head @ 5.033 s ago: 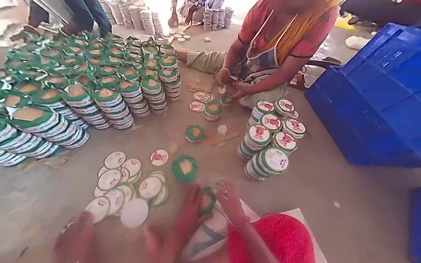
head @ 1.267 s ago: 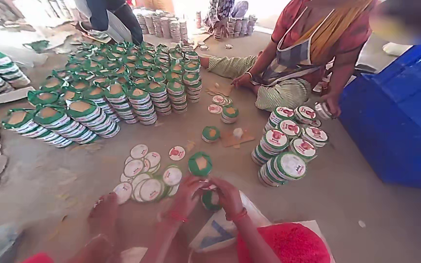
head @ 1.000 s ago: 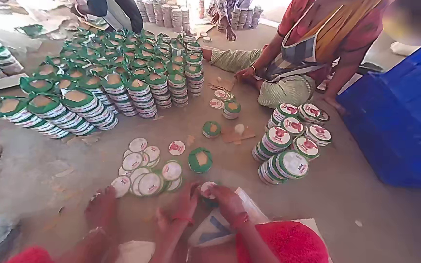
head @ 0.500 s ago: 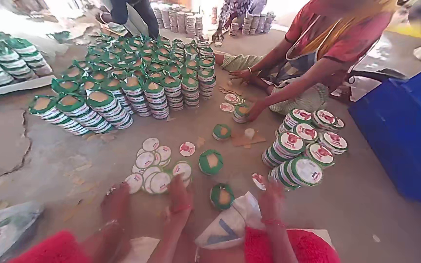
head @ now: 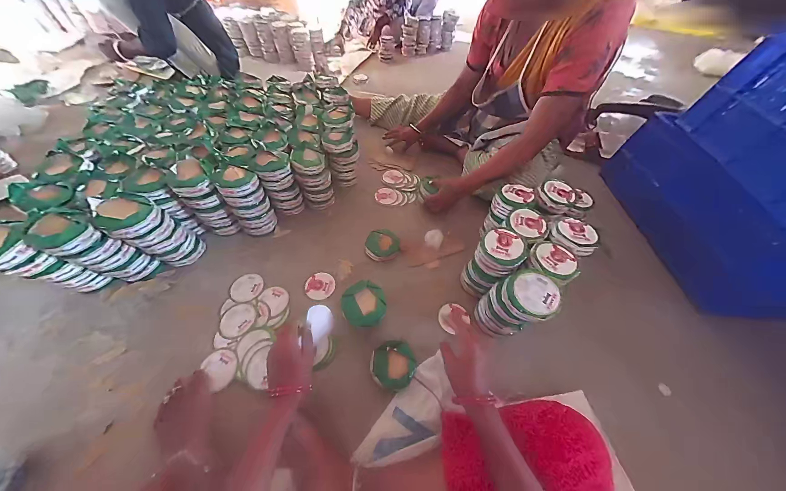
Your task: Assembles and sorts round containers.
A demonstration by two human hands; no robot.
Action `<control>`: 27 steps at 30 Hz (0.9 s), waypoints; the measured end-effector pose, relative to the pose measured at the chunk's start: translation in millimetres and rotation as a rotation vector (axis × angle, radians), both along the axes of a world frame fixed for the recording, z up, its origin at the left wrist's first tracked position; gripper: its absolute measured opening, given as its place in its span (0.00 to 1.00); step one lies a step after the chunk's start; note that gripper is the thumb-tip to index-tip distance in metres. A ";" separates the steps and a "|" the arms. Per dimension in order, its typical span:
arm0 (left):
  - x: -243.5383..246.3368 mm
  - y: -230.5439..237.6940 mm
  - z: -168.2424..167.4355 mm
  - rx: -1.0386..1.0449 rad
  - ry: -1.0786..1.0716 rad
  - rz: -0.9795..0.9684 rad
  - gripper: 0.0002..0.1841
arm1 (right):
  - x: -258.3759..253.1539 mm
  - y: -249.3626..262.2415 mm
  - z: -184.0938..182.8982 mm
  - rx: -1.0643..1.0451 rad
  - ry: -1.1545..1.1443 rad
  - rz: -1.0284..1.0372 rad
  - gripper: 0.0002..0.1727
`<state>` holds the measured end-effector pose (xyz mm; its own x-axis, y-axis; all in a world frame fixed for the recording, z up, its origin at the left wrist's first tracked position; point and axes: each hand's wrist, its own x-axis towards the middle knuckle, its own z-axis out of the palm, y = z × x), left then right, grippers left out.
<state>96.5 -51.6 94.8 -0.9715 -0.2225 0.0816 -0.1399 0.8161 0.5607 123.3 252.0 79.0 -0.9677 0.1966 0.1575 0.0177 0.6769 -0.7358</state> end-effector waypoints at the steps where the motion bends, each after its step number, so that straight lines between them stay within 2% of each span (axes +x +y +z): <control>1: 2.9 6.1 3.0 0.054 0.022 -0.052 0.20 | 2.0 -6.3 2.4 -0.058 -0.034 0.048 0.24; 4: 8.4 19.8 -2.4 0.036 0.071 -0.198 0.15 | 7.2 -28.2 -1.8 -0.236 -0.127 0.249 0.23; 8: 15.2 15.4 -3.8 -0.060 0.123 -0.058 0.15 | 11.5 -47.2 -10.4 -0.268 -0.074 0.404 0.24; 10: 14.5 4.4 2.1 -0.119 0.079 0.025 0.23 | 9.7 -46.9 -7.8 -0.234 -0.079 0.394 0.24; 14: 4.5 -14.2 28.1 -0.202 -0.190 0.167 0.40 | 4.2 -39.5 -8.9 -0.217 -0.106 0.329 0.25; 20: -10.3 -41.3 54.1 -0.153 -0.402 0.208 0.45 | 7.1 -40.7 -5.4 -0.185 -0.161 0.301 0.26; 23: -13.2 -45.5 59.8 -0.088 -0.492 0.072 0.42 | 8.2 -59.0 -3.5 -0.201 -0.130 0.377 0.28; 26: -11.8 -29.3 59.4 -0.032 -0.515 -0.158 0.37 | 10.0 -96.3 -3.5 -0.543 -0.116 0.468 0.39; 27: -10.8 -22.5 58.4 -0.008 -0.523 -0.210 0.35 | 10.7 -106.9 -0.2 -0.684 -0.142 0.451 0.39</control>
<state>85.7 -74.1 153.2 -0.9065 -0.0214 -0.4216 -0.2314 0.8605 0.4539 134.1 145.1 78.8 -0.9782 -0.2073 0.0147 -0.0246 0.0454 -0.9987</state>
